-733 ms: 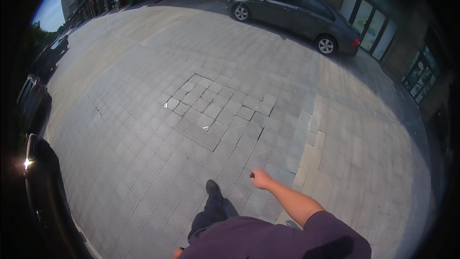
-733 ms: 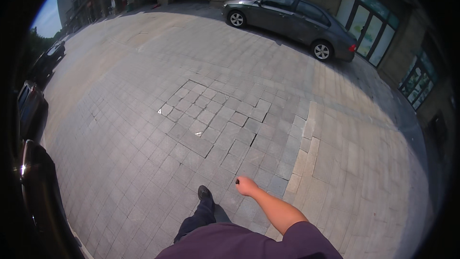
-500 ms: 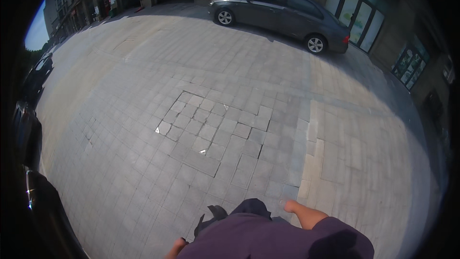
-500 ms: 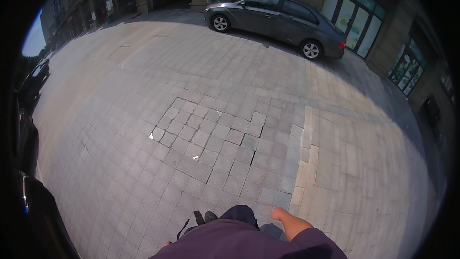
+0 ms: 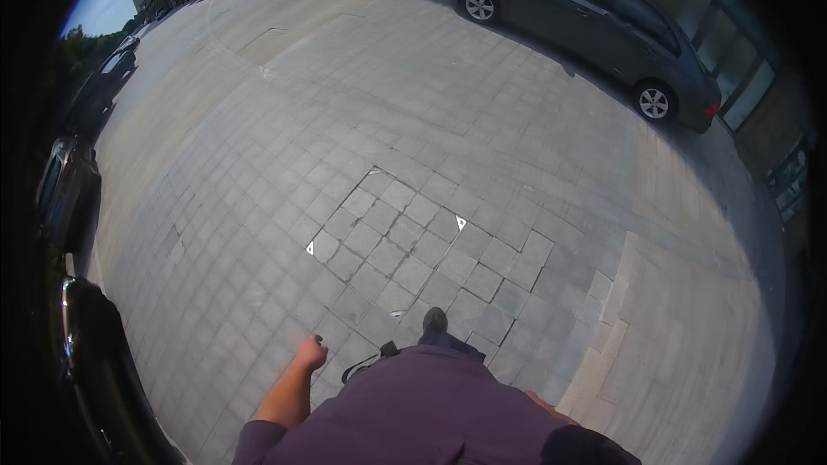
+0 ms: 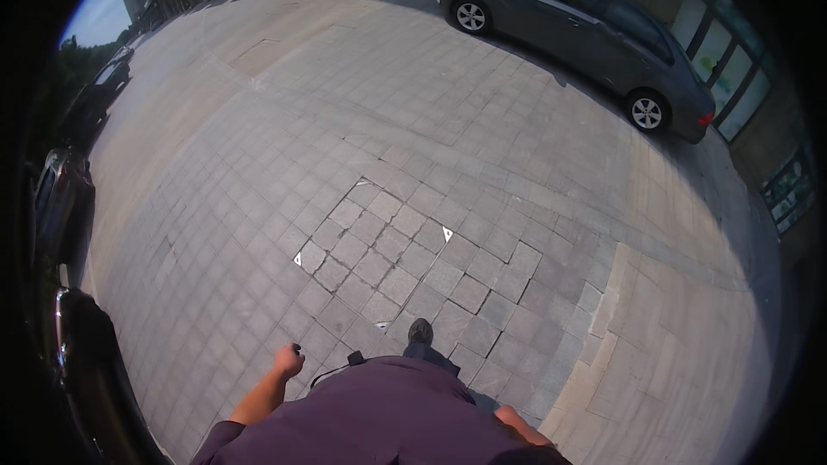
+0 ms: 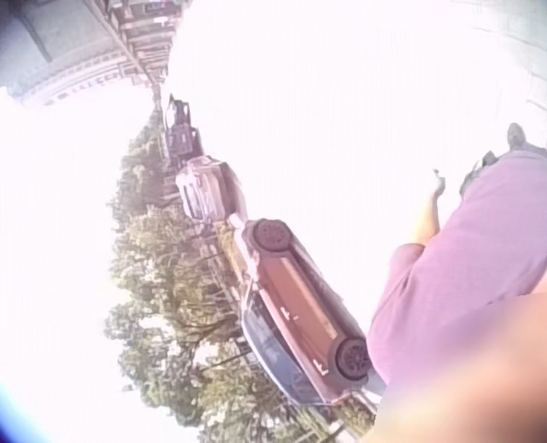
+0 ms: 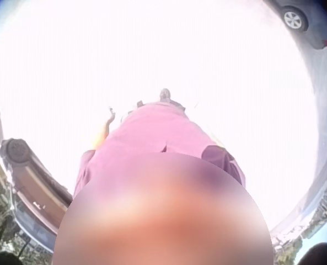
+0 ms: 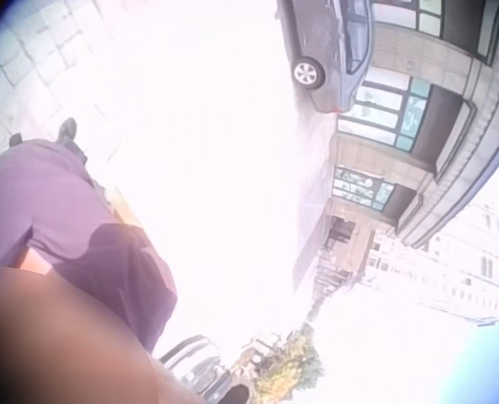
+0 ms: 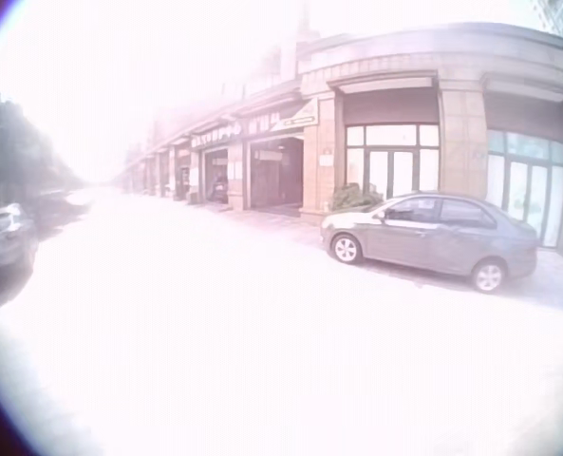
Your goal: The person handles a metal car part, possibly a suspension component, in a parking lot. They manipulate the part with both hands, open the car hood, and place the part near the engine bay before walking away.
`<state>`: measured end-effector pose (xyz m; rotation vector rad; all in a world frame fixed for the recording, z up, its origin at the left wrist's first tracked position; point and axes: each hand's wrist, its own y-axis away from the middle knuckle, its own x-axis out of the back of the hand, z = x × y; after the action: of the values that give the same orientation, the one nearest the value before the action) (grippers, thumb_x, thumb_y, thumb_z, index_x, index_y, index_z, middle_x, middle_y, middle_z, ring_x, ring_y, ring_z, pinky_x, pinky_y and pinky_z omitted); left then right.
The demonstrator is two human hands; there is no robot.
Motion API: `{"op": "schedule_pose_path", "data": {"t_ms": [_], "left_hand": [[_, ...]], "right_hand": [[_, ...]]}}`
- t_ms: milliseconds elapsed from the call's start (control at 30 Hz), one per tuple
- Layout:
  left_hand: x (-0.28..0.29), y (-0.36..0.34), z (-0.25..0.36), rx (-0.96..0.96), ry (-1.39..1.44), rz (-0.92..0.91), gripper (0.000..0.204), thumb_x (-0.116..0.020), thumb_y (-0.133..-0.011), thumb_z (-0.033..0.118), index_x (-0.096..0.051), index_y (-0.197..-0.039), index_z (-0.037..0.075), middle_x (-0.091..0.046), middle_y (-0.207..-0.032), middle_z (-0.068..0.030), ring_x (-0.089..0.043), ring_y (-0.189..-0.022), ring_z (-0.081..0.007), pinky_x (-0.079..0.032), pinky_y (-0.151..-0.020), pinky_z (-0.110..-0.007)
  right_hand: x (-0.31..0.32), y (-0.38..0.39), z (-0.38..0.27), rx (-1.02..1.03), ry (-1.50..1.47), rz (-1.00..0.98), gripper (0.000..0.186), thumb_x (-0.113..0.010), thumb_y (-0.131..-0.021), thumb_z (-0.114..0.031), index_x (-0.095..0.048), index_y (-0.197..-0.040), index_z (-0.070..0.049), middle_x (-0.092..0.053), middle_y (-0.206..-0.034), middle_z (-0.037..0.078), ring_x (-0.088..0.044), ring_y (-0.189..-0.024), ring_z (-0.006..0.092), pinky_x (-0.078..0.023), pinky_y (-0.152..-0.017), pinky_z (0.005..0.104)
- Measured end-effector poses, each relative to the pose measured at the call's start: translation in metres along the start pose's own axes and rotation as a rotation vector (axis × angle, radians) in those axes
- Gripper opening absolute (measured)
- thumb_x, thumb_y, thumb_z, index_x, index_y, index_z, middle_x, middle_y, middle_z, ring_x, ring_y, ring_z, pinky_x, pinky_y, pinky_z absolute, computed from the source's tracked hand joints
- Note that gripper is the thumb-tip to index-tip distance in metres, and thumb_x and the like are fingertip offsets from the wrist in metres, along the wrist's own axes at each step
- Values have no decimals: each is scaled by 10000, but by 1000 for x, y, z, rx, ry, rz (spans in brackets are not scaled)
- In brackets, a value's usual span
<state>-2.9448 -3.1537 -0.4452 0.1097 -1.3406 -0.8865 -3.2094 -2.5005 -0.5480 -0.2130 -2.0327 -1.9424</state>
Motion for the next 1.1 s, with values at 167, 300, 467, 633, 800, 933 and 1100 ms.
{"op": "schedule_pose_path", "data": {"t_ms": [167, 300, 467, 633, 800, 933, 1100], "left_hand": [[13, -63, 10, 230, 32, -161, 452, -706, -863, 234, -685, -1255, 9, -723, -1232, -246, -675, -1200, -395, -552, -1007, -451], [52, -131, 56, 352, 9, -281, 445, -716, -849, 234, -695, -1227, -1, -732, -1211, -244, -689, -1174, -395, -562, -986, -452], [65, -288, 107, 384, -2, -388, 455, -706, -829, 260, -722, -1180, -30, -718, -1246, -257, -679, -1206, -400, -552, -1005, -451], [162, -543, 214, 204, -95, -489, 461, -666, -837, 243, -721, -1201, -35, -691, -1302, -266, -659, -1241, -400, -545, -1028, -445], [410, -779, 441, -103, 65, -2, 397, -667, -904, 201, -669, -1235, -18, -689, -1248, -262, -642, -1204, -424, -519, -1044, -478], [551, -972, 588, -348, 175, 289, 370, -664, -924, 143, -657, -1254, -27, -691, -1237, -253, -651, -1187, -410, -525, -1027, -465], [563, -1095, 661, -147, 253, 123, 367, -654, -923, 132, -657, -1250, -36, -690, -1257, -256, -656, -1186, -417, -534, -1016, -467]], "right_hand": [[304, -98, -169, 184, -84, 454, 335, -618, -848, -191, -772, -1050, 28, -749, -1107, 270, -730, -1054, 409, -571, -890, 453], [537, -109, -345, 343, -182, 627, 330, -643, -862, -167, -739, -1137, -11, -745, -1135, 237, -708, -1086, 399, -562, -933, 444], [706, -147, -504, 467, -259, 696, 293, -644, -885, -175, -741, -1114, -20, -750, -1103, 233, -714, -1065, 385, -563, -920, 438], [780, -186, -544, 264, 37, 391, 377, -686, -842, -261, -752, -1117, -12, -751, -1101, 244, -730, -1041, 374, -573, -881, 447], [841, -214, -511, 53, -41, 260, 360, -686, -816, -260, -786, -1012, 25, -755, -1041, 275, -741, -962, 421, -581, -817, 476], [953, -239, -579, -143, -136, 210, 341, -671, -842, -238, -780, -976, 56, -751, -978, 295, -741, -951, 426, -579, -816, 470], [1068, -403, -599, 42, 112, 219, 263, -659, -853, -190, -784, -940, 25, -764, -917, 267, -773, -859, 350, -583, -761, 430]]}}
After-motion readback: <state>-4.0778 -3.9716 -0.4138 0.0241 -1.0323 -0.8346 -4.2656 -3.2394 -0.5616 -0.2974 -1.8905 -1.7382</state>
